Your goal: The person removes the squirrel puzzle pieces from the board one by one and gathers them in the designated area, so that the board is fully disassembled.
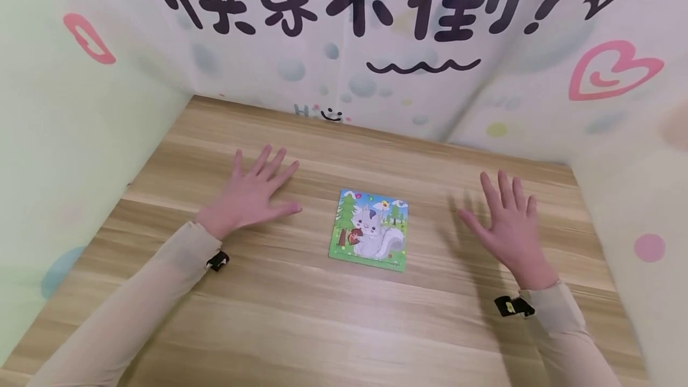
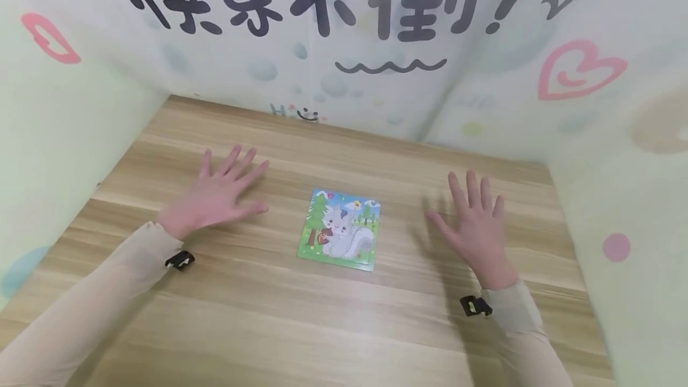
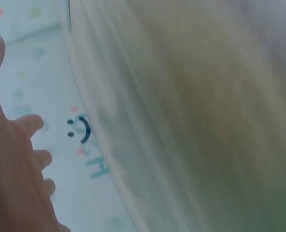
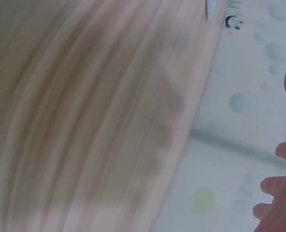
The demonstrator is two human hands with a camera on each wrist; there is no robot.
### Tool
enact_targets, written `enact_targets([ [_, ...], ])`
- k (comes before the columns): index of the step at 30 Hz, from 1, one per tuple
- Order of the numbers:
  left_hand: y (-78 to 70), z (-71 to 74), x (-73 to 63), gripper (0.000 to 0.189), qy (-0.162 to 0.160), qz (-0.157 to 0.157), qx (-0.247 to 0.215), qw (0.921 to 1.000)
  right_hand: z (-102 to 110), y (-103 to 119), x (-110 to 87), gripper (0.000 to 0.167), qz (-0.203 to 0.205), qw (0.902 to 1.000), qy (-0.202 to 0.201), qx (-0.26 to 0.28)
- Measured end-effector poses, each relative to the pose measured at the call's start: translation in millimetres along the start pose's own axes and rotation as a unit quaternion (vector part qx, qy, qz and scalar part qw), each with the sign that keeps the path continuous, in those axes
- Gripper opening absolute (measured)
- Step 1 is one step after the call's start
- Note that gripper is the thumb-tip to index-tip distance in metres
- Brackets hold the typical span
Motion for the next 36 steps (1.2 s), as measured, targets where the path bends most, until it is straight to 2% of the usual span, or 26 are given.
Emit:
enact_targets([
  [3, -8.7, -3.3, 1.5, 0.099, -0.006, 0.000, 0.006, 1.0000, 0, 8, 0.9, 0.089, 0.009, 0.9999, 0.008, -0.011],
  [9, -21.1, -5.4, 2.8, 0.100, -0.016, -0.005, 0.007, 0.9998, -3, 29, 8.1, 0.087, 0.035, 0.9993, 0.014, 0.000],
  [15, -37.7, -12.0, 8.4, 0.097, -0.011, -0.022, -0.013, 0.9996, -11, 44, 14.1, 0.085, 0.065, 0.9976, 0.025, 0.004],
  [23, -59.3, -12.0, 15.4, 0.097, -0.014, -0.049, -0.028, 0.9983, -21, 67, 23.4, 0.083, 0.101, 0.9942, 0.035, 0.013],
  [30, -70.1, -15.7, 20.5, 0.100, -0.010, -0.056, -0.036, 0.9977, -29, 86, 33.5, 0.082, 0.125, 0.9910, 0.042, 0.024],
  [36, -77.2, -16.0, 23.5, 0.094, -0.006, -0.069, -0.045, 0.9966, -37, 97, 44.5, 0.078, 0.141, 0.9867, 0.069, 0.042],
])
Point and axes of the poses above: each hand's wrist, its own x-axis towards the middle knuckle, its own z-axis out of the back of the hand, y = z × x, the point moved 5 cm from there along x, towards the middle knuckle, and after that the axes turned 12 degrees about y, right-handed, at the moved point
